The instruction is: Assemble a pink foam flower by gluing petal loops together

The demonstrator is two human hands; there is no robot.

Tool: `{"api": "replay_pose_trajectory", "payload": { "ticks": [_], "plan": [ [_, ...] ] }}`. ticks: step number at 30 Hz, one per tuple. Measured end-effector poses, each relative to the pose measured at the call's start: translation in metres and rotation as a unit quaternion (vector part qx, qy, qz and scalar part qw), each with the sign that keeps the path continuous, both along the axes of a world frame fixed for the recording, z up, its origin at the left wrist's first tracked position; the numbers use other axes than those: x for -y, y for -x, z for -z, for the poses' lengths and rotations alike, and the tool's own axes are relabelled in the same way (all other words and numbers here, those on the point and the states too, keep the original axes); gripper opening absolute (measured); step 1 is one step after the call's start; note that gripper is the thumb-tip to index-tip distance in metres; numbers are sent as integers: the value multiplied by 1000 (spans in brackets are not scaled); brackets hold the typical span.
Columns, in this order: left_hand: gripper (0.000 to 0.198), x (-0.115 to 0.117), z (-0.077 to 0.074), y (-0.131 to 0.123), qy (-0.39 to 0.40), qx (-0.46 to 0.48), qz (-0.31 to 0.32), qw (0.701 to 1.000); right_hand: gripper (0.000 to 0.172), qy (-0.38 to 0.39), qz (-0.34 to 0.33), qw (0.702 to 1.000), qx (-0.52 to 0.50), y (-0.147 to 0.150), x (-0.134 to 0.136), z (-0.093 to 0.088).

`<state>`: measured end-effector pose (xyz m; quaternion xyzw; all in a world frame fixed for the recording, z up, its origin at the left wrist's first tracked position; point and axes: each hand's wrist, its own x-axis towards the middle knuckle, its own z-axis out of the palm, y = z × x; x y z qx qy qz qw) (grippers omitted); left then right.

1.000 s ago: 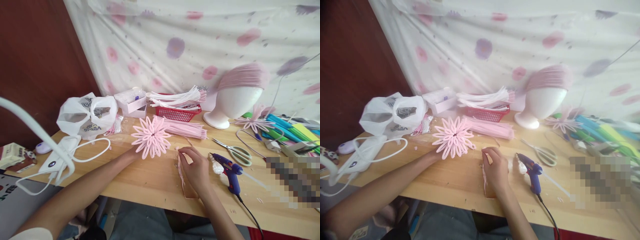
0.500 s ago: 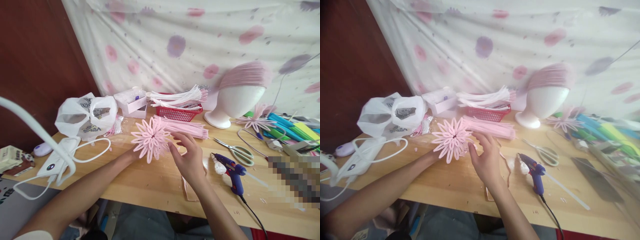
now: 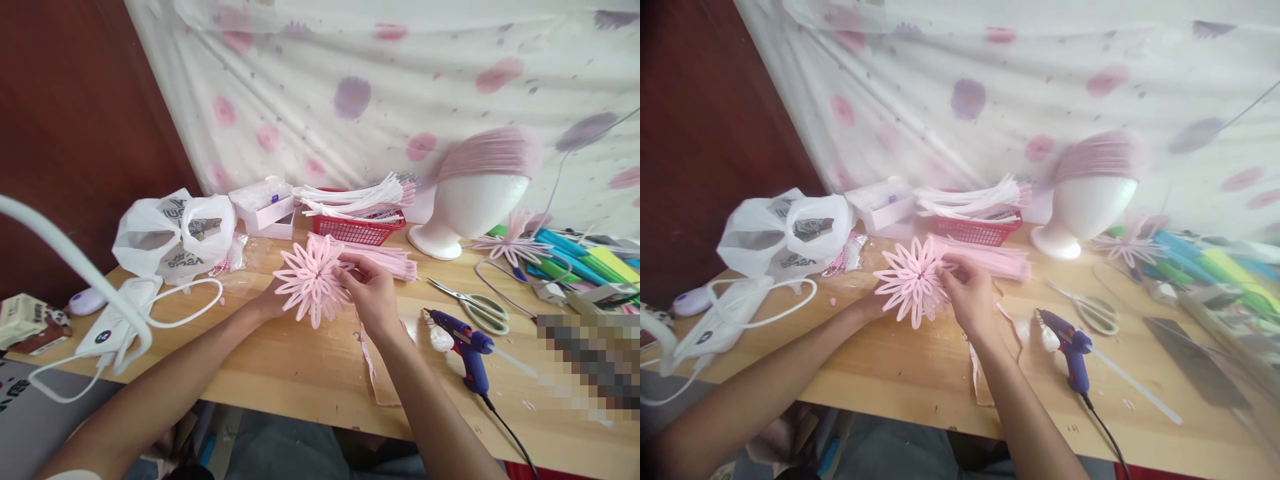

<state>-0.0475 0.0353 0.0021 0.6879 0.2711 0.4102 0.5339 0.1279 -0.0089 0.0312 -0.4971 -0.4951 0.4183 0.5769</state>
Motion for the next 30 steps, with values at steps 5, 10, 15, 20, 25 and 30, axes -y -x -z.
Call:
{"api": "replay_pose_trajectory", "payload": {
  "ticks": [5, 10, 15, 20, 25, 30],
  "plan": [
    [30, -2, 5, 10, -46, 18, -6, 999, 38, 0, 19, 1000, -23, -2, 1, 7],
    [28, -9, 15, 16, -68, -8, -6, 998, 27, -36, 10, 999, -14, -1, 0, 12],
    [33, -11, 13, 15, -63, 4, 4, 998, 24, -52, -7, 998, -19, 0, 2, 14],
    [30, -13, 15, 14, 14, 37, 10, 999, 21, -44, -13, 999, -13, -1, 4, 15],
    [27, -11, 13, 17, -3, 19, 42, 999, 22, -41, -5, 999, -12, -2, 0, 12],
    [34, -10, 5, 20, 7, 34, 65, 997, 32, -40, 32, 997, 59, -10, 24, 7]
  ]
}}
